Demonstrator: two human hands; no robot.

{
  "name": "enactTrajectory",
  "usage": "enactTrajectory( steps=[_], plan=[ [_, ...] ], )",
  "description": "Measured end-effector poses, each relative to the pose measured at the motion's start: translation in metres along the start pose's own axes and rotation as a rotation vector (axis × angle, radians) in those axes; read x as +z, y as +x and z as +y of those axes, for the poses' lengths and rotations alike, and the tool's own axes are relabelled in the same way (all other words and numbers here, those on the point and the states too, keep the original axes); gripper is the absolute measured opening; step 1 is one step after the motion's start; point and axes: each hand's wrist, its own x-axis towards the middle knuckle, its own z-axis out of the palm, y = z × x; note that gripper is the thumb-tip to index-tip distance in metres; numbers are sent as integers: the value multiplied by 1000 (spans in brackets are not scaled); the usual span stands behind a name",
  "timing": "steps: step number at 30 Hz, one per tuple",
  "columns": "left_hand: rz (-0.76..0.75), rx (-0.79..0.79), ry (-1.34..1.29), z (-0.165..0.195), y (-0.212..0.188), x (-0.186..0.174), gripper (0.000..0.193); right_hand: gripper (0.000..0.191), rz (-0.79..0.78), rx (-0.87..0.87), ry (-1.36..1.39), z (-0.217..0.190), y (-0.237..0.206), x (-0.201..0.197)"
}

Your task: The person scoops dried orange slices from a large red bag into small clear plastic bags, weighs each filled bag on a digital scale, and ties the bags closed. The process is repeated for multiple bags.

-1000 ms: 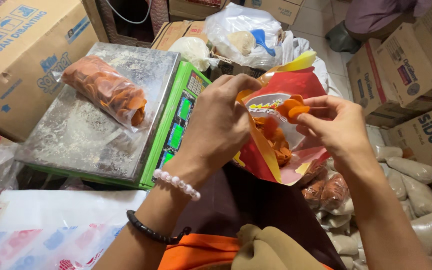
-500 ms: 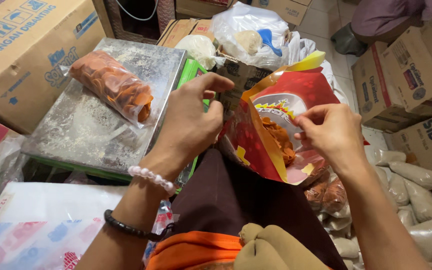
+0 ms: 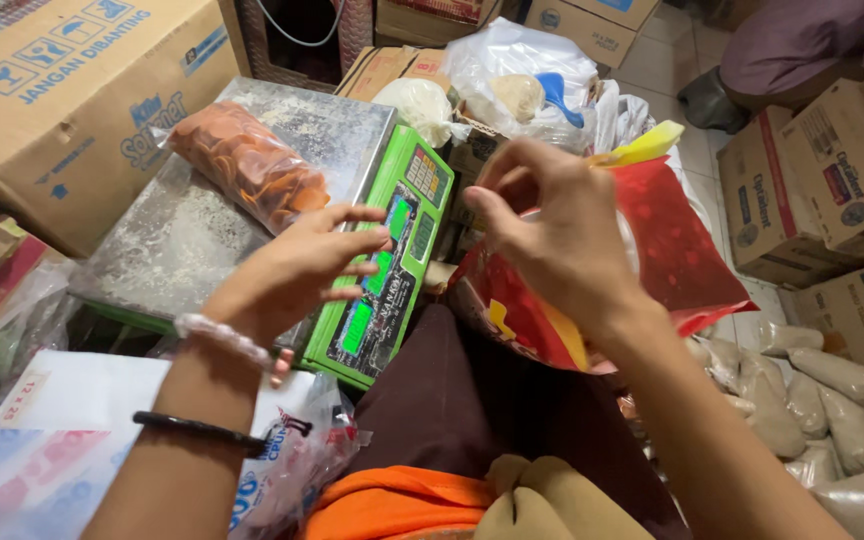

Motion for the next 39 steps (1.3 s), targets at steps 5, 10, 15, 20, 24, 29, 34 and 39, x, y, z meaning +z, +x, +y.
enactTrajectory(
  steps=[5,10,15,20,24,29,34,39],
  plan=[
    [-541,-42,-164,-10,-29,-39,89,14,-128,-68,63,-13,24,42],
    [-764,109,145,-7,-43,-62,97,30,-234,27,64,4,41,97],
    [-155,-36,463,-3,-26,-73,75,40,-229,68,25,28,56,140],
    [360,70,644,-22,-7,-66,65,39,-349,290,67,29,63,160],
    [740,146,779,-39,7,-38,62,33,-315,265,-33,20,69,168],
    [918,179,691,-41,9,-34,16,22,-378,336,150,21,75,167],
    [1052,536,617,-20,6,-66,9,18,-350,277,463,14,101,154],
    [1070,718,603,26,2,-108,5,15,-314,215,649,-17,143,129]
  ],
)
